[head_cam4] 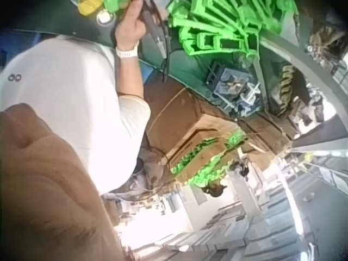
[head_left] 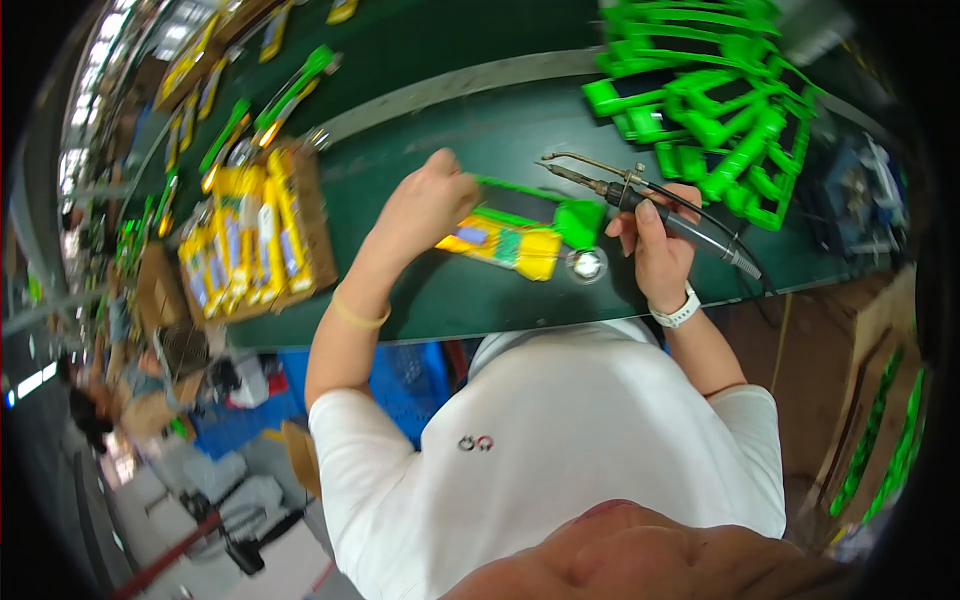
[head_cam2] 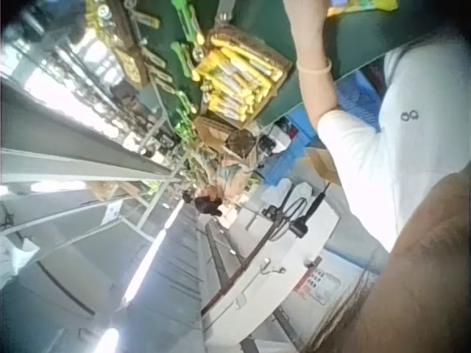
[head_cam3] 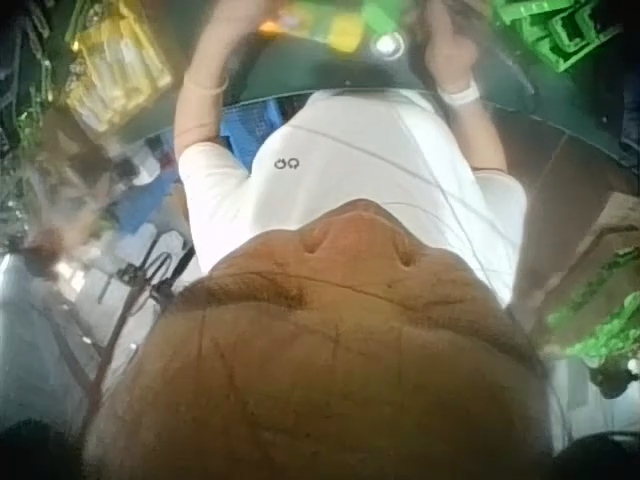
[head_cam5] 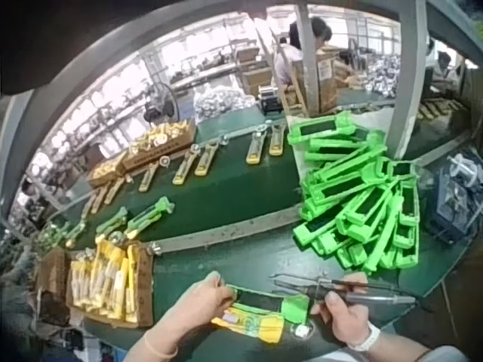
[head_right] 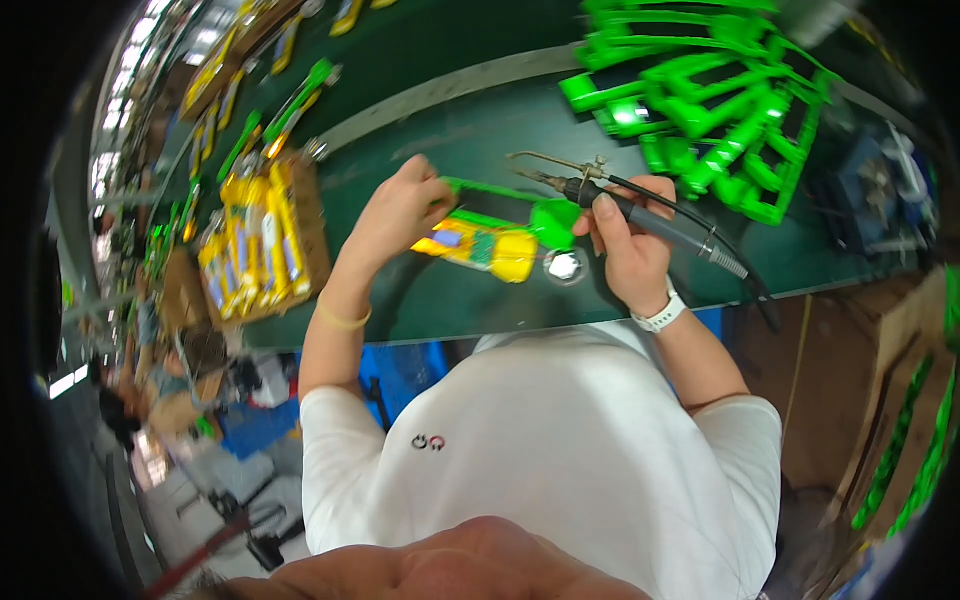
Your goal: Assembling and soldering electronic components into plastic flashlight housings on a production line.
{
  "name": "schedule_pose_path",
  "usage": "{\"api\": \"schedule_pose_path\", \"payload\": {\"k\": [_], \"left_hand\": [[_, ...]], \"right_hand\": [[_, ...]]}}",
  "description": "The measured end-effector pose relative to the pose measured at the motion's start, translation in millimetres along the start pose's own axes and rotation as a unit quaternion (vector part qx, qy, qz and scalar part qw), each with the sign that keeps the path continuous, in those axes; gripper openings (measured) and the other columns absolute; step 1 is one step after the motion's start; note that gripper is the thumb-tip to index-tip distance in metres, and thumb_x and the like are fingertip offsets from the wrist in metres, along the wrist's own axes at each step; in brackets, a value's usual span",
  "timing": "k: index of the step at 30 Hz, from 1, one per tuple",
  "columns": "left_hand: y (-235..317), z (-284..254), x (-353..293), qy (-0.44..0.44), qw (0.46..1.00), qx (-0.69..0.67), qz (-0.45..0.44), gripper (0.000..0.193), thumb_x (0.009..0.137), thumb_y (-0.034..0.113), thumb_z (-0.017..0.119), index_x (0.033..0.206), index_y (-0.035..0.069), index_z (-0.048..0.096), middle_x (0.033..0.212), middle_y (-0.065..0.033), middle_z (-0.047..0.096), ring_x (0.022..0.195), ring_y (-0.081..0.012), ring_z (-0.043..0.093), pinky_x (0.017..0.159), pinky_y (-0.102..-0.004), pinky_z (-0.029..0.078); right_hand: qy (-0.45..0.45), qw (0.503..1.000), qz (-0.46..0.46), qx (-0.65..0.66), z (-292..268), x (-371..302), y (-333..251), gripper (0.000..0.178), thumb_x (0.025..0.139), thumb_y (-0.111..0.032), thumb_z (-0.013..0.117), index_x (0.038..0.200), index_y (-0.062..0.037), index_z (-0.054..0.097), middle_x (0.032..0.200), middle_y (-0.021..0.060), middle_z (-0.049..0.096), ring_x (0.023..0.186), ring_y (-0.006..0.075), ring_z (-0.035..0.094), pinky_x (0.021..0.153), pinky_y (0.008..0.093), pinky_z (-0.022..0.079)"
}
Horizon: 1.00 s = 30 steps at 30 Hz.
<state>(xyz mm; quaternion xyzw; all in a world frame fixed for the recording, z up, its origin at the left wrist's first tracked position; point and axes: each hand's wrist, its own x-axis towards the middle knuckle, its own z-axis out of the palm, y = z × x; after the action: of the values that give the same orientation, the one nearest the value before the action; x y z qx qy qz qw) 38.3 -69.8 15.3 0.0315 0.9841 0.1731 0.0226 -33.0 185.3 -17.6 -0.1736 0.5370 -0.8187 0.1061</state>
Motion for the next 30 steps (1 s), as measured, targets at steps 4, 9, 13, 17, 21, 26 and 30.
{"api": "schedule_pose_path", "payload": {"k": [4,9,13,17,21,26,30], "left_hand": [[6.0,-5.3,-4.7,-0.007,1.0,-0.009,-0.021,0.006,0.07,0.007,0.062,0.075,0.005,0.063,0.081,-0.0126,0.05,0.074,-0.0279,0.055,0.066,-0.0344,0.047],[5.8,-5.8,-3.1,-0.012,0.999,-0.021,-0.028,0.009,0.068,0.004,0.065,0.077,0.003,0.064,0.079,-0.0119,0.049,0.071,-0.0267,0.055,0.064,-0.0338,0.047],[8.8,-6.2,-1.9,-0.008,0.999,-0.025,-0.026,0.01,0.068,0.004,0.064,0.078,0.003,0.064,0.079,-0.0119,0.049,0.071,-0.0267,0.055,0.065,-0.034,0.047],[8.5,-6.3,1.3,-0.017,1.0,-0.006,-0.013,0.008,0.069,0.005,0.064,0.078,0.005,0.063,0.081,-0.0116,0.049,0.074,-0.0264,0.054,0.065,-0.0328,0.046],[1.0,-0.5,-3.5,-0.003,1.0,-0.005,-0.005,0.006,0.071,0.007,0.063,0.076,0.005,0.062,0.08,-0.0102,0.048,0.073,-0.0252,0.054,0.065,-0.0322,0.046],[-0.2,-2.7,-1.8,-0.016,0.999,-0.022,-0.018,0.008,0.072,0.009,0.064,0.078,0.005,0.063,0.077,-0.0091,0.047,0.071,-0.0238,0.053,0.064,-0.032,0.045],[-1.4,-4.5,-3.0,-0.023,0.999,-0.024,-0.024,0.008,0.072,0.01,0.065,0.079,0.005,0.064,0.077,-0.0084,0.047,0.071,-0.0231,0.052,0.063,-0.0318,0.045]], "right_hand": [[0.068,0.981,-0.182,0.029,-52.9,16.0,-36.2,0.022,0.095,-0.027,0.04,0.111,-0.0145,0.034,0.098,0.0124,0.054,0.067,0.0292,0.06,0.042,0.028,0.045],[0.134,0.966,-0.216,-0.044,-102.4,32.9,-79.0,0.033,0.096,-0.033,0.033,0.117,-0.0104,0.023,0.117,0.023,0.046,0.094,0.0392,0.058,0.059,0.0412,0.057],[-0.003,0.968,-0.196,-0.16,-80.7,71.4,-94.4,0.035,0.092,-0.016,0.046,0.121,-0.0061,0.029,0.116,0.0157,0.047,0.103,0.028,0.055,0.075,0.0355,0.054],[-0.096,0.946,-0.035,-0.308,-73.7,121.5,-96.3,0.042,0.093,-0.029,0.045,0.124,-0.0031,0.03,0.11,0.0141,0.053,0.092,0.0221,0.06,0.072,0.0313,0.051],[-0.073,0.946,-0.143,-0.283,-50.1,107.5,-98.1,0.034,0.095,-0.019,0.039,0.123,-0.0018,0.029,0.091,0.013,0.056,0.079,0.0209,0.06,0.068,0.0322,0.053],[-0.128,0.959,-0.198,-0.157,29.0,54.3,-60.9,0.037,0.085,-0.013,0.06,0.115,-0.0044,0.041,0.089,0.0093,0.055,0.071,0.0132,0.055,0.063,0.0256,0.046],[-0.233,0.959,-0.027,-0.156,67.6,64.3,-25.7,0.034,0.091,-0.019,0.049,0.117,-0.0032,0.032,0.108,0.0149,0.052,0.104,0.022,0.054,0.086,0.0351,0.049]]}}
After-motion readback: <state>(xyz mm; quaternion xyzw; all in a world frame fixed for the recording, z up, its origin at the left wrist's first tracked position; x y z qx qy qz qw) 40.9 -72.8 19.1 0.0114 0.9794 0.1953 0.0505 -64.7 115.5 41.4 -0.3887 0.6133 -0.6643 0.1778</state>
